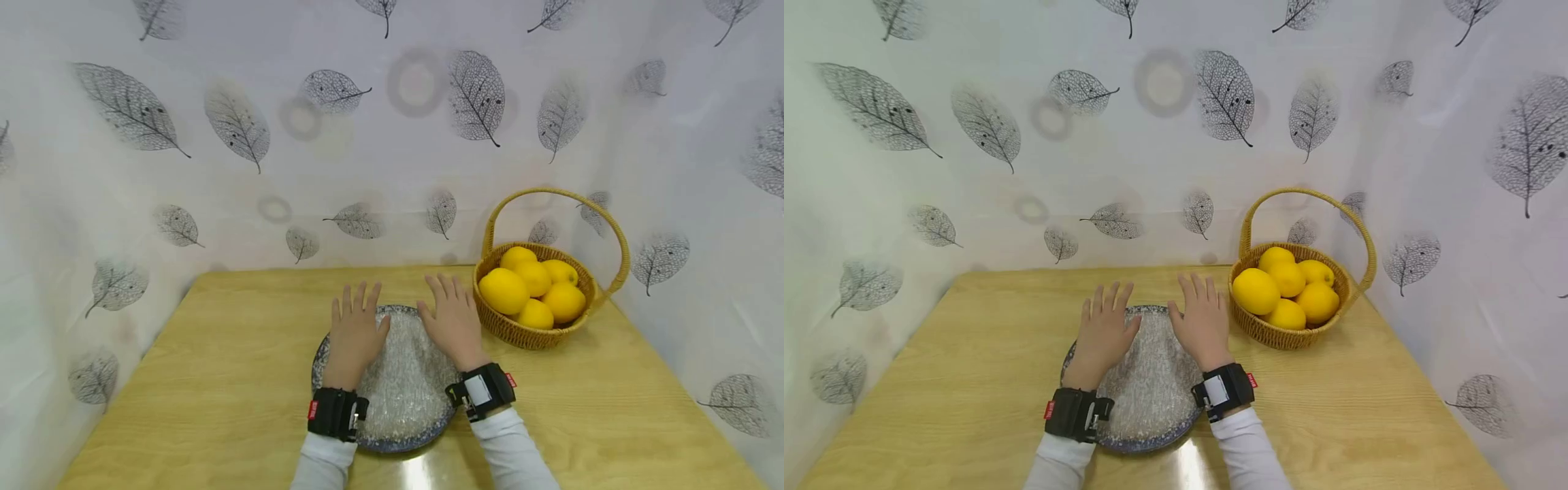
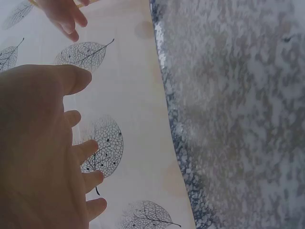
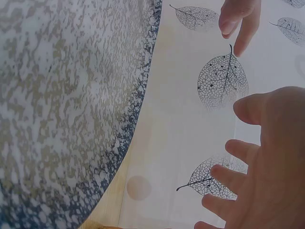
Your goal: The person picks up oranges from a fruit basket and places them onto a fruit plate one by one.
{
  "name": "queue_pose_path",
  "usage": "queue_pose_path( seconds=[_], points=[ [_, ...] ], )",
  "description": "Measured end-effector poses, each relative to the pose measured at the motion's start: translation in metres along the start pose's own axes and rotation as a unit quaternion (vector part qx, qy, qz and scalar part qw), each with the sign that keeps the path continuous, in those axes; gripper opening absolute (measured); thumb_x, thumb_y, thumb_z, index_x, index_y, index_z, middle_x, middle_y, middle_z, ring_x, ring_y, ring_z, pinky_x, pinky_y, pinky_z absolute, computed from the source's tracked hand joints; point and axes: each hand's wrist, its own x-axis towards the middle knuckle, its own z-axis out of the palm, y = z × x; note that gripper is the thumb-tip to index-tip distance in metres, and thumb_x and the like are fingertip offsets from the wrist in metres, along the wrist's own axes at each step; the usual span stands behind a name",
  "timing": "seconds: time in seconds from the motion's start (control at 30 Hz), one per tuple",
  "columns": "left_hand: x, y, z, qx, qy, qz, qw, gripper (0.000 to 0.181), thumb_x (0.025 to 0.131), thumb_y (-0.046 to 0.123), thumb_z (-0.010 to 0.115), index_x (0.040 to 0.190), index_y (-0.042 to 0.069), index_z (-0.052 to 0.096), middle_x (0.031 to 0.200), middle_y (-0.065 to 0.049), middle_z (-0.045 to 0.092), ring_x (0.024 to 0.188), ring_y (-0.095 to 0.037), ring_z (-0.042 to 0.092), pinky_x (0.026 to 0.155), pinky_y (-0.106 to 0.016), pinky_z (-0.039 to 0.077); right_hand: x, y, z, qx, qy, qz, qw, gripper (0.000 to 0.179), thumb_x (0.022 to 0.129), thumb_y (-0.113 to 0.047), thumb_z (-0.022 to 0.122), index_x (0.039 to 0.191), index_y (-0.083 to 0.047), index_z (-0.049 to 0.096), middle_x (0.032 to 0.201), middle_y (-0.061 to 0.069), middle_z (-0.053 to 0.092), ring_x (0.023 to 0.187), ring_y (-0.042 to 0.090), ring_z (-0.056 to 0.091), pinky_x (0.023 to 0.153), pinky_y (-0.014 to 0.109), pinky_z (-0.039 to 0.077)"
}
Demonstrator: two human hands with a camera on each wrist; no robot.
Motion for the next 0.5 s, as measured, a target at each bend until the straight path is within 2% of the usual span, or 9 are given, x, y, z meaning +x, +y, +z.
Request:
queue_pose_path(
  seconds=[0.17,0.4,0.5],
  points=[
    [0.0045,-0.0002,-0.0038,-0.001,0.017,0.006,0.9998,0.068,0.096,0.042,0.051,0.155,0.022,0.025,0.16,-0.014,0.03,0.148,-0.038,0.011,0.121,-0.059,0.013,0.0053,-0.0005,-0.0001,-0.001,-0.009,0.005,1.0,0.058,0.1,-0.041,0.043,0.151,-0.014,0.036,0.157,0.018,0.035,0.146,0.039,0.017,0.119,0.061,0.018],
    [0.0072,-0.0039,-0.0027,0.01,0.012,-0.002,0.9999,0.07,0.096,0.043,0.052,0.156,0.023,0.024,0.16,-0.014,0.029,0.148,-0.038,0.011,0.122,-0.058,0.012,0.0093,-0.0056,0.0002,0.006,-0.014,-0.004,0.9999,0.058,0.1,-0.041,0.043,0.151,-0.013,0.036,0.156,0.018,0.037,0.145,0.039,0.02,0.118,0.062,0.02],
    [0.0077,-0.0054,-0.0011,0.011,0.013,-0.001,0.9999,0.07,0.095,0.043,0.053,0.155,0.022,0.025,0.16,-0.015,0.031,0.147,-0.038,0.012,0.121,-0.059,0.014,0.0103,-0.007,0.0007,0.006,-0.006,-0.008,0.9999,0.055,0.1,-0.039,0.046,0.149,-0.014,0.04,0.155,0.018,0.039,0.144,0.039,0.023,0.117,0.061,0.022]
  ],
)
